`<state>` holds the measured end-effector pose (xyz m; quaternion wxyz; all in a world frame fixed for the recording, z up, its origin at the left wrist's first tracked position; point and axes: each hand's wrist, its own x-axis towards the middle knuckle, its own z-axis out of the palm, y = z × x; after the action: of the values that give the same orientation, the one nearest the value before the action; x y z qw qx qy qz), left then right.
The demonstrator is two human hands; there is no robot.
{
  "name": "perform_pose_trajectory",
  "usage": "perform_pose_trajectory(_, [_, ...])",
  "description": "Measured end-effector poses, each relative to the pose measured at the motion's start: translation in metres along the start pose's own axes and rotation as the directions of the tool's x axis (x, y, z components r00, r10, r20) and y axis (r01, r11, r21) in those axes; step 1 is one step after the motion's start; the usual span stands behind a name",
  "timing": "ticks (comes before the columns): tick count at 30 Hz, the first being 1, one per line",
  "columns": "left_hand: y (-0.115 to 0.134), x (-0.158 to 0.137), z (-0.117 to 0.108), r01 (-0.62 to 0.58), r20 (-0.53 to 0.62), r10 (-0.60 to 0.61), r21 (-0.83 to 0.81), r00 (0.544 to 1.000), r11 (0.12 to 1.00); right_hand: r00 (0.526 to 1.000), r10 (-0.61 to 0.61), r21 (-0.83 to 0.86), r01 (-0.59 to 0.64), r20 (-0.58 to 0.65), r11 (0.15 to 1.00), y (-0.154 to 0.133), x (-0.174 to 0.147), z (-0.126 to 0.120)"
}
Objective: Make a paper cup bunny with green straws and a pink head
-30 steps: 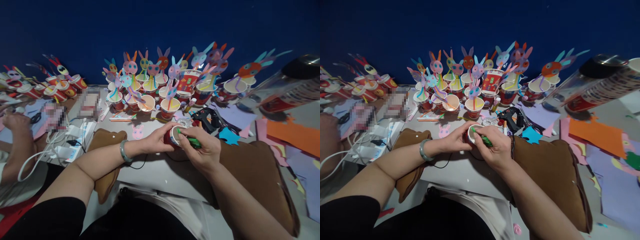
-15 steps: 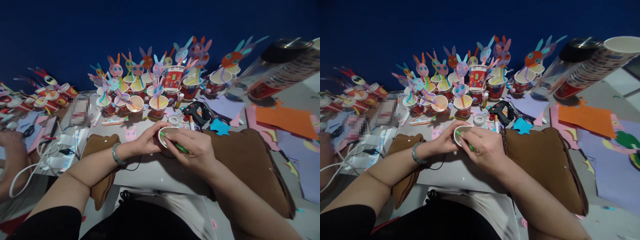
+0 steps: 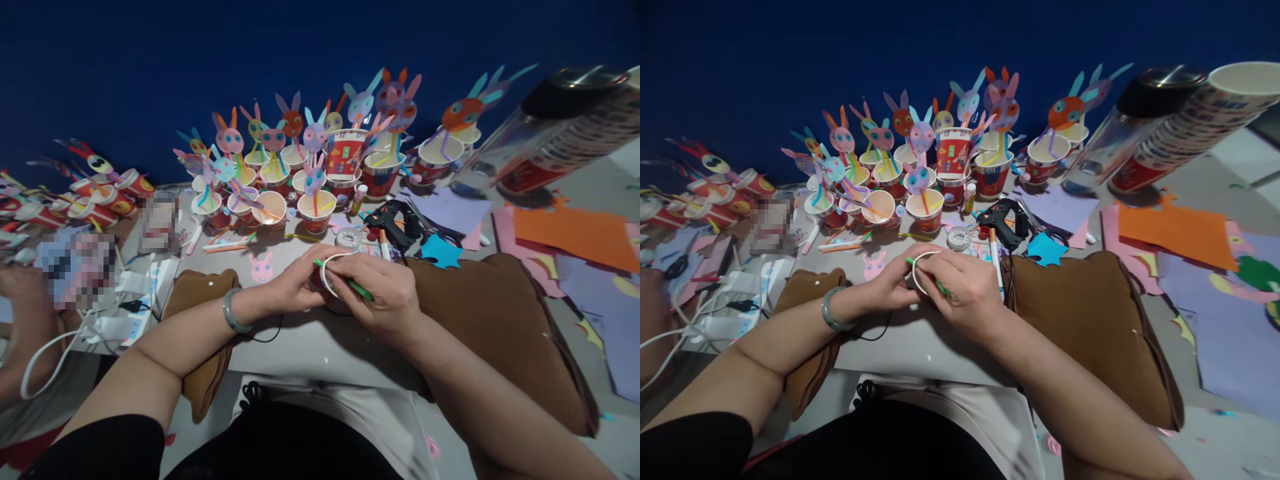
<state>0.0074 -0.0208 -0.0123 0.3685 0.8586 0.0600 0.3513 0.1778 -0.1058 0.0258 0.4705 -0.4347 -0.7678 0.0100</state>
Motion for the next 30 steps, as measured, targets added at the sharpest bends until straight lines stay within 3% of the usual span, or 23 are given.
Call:
perform_pose_trajectory(7, [-0.003, -0.001, -0.003, 0.050, -0.055, -0.053, -0.050, 0.997, 0.997, 0.989, 0.064, 0.001, -0.065, -0.135, 0.998, 0.001, -0.001, 0.002])
perform_pose_trajectory(12, [-0.004, 0.000, -0.002, 0.272, -0.110, -0.310, -0.269, 0.944, 0.924, 0.968, 0.064, -0.025, -0.072, -0.241, 0.997, 0.009, 0.000, 0.002])
perform_pose_trajectory(15, [-0.003, 0.004, -0.002, 0.326, -0.157, -0.412, -0.395, 0.897, 0.859, 0.964, 0.090, 0.009, -0.090, -0.252, 0.996, 0.015, 0.001, 0.003])
perform_pose_trajectory(24, [0.001, 0.011, -0.002, 0.323, -0.269, -0.499, -0.500, 0.824, 0.804, 0.933, 0.320, 0.193, -0.288, -0.163, 0.938, 0.018, -0.001, 0.009])
perform_pose_trajectory(30, [-0.002, 0.010, 0.000, 0.339, -0.197, -0.532, -0.581, 0.823, 0.740, 0.857, 0.508, 0.349, -0.505, 0.089, 0.790, 0.026, -0.001, 0.014])
